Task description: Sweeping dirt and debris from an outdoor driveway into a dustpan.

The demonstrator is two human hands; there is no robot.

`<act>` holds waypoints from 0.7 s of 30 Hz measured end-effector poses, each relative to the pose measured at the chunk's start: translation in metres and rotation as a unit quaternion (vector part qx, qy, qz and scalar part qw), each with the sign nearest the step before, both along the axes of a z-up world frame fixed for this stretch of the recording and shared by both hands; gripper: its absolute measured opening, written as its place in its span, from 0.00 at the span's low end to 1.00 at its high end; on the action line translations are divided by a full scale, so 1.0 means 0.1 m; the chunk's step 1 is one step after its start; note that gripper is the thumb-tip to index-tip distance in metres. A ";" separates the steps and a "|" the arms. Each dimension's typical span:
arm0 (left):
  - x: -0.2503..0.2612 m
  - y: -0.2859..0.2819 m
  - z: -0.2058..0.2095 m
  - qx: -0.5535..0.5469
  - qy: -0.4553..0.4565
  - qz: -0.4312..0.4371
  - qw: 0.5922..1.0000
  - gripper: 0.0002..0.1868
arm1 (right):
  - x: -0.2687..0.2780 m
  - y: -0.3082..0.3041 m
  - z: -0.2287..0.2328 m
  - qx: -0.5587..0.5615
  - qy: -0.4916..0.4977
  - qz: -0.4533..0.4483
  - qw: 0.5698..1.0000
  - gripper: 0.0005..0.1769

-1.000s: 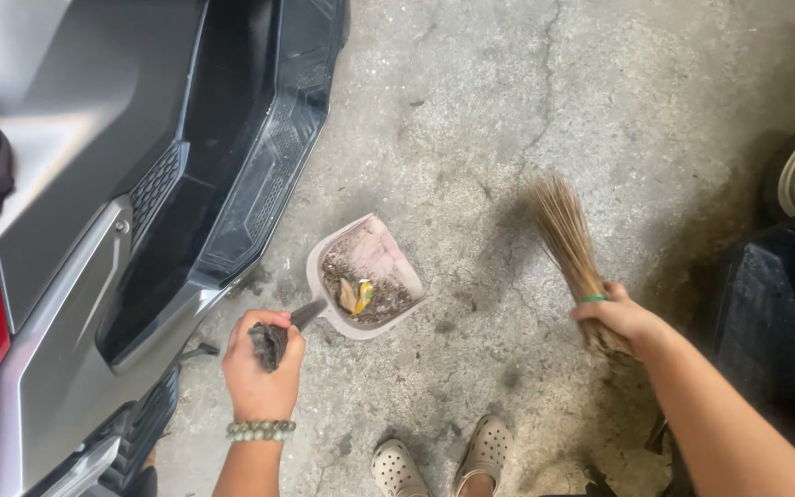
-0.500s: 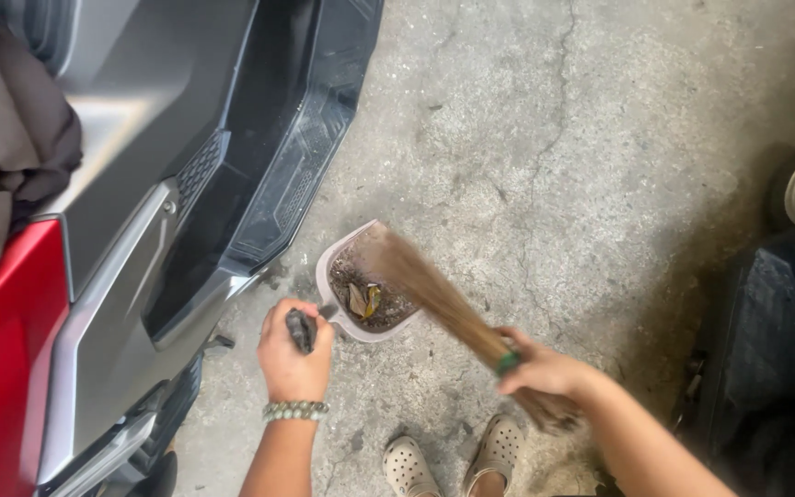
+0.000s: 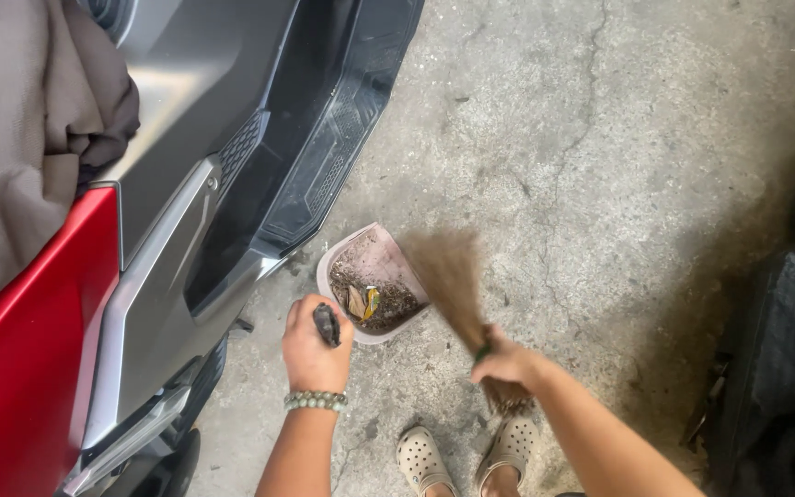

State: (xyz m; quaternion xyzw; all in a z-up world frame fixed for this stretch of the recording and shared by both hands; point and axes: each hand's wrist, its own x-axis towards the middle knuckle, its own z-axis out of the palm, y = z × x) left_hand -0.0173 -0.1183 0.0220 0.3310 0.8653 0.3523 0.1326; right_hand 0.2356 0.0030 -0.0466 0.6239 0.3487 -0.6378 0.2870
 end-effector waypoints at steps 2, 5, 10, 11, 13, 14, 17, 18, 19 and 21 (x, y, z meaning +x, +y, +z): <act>0.00 0.02 0.02 0.005 0.005 -0.002 1.000 0.08 | 0.04 -0.10 -0.10 0.014 0.062 0.085 0.994 0.59; -0.02 -0.01 0.08 0.023 0.008 -0.009 1.000 0.08 | 0.19 -0.04 0.22 0.014 0.118 0.155 0.981 0.60; 0.07 0.16 0.35 0.054 0.012 -0.044 0.997 0.08 | 1.17 0.11 0.17 0.036 0.130 0.008 0.991 0.64; 0.12 0.25 0.40 0.037 -0.003 -0.062 0.997 0.08 | 1.32 0.16 0.20 0.051 0.059 -0.079 0.994 0.65; 0.24 0.40 0.45 0.018 -0.022 -0.092 0.995 0.08 | 1.77 0.19 0.09 0.063 -0.017 -0.178 0.982 0.66; 0.30 0.50 0.43 0.029 -0.028 -0.132 0.990 0.08 | 2.05 0.23 -0.07 0.092 -0.057 -0.228 0.968 0.62; 0.58 0.81 0.35 0.048 -0.050 -0.199 0.978 0.09 | 3.04 0.24 -0.73 0.095 -0.121 -0.329 0.932 0.47; 0.67 0.91 0.31 0.056 -0.061 -0.216 0.973 0.10 | 3.37 0.22 -0.98 0.073 -0.138 -0.370 0.916 0.37; 0.77 1.02 0.26 0.054 -0.067 -0.224 0.971 0.10 | 3.48 0.18 -1.13 0.071 -0.144 -0.377 0.912 0.37; 1.01 1.17 0.21 0.035 -0.079 -0.255 0.963 0.09 | 3.70 0.06 -1.40 -0.037 -0.127 -0.389 0.912 0.22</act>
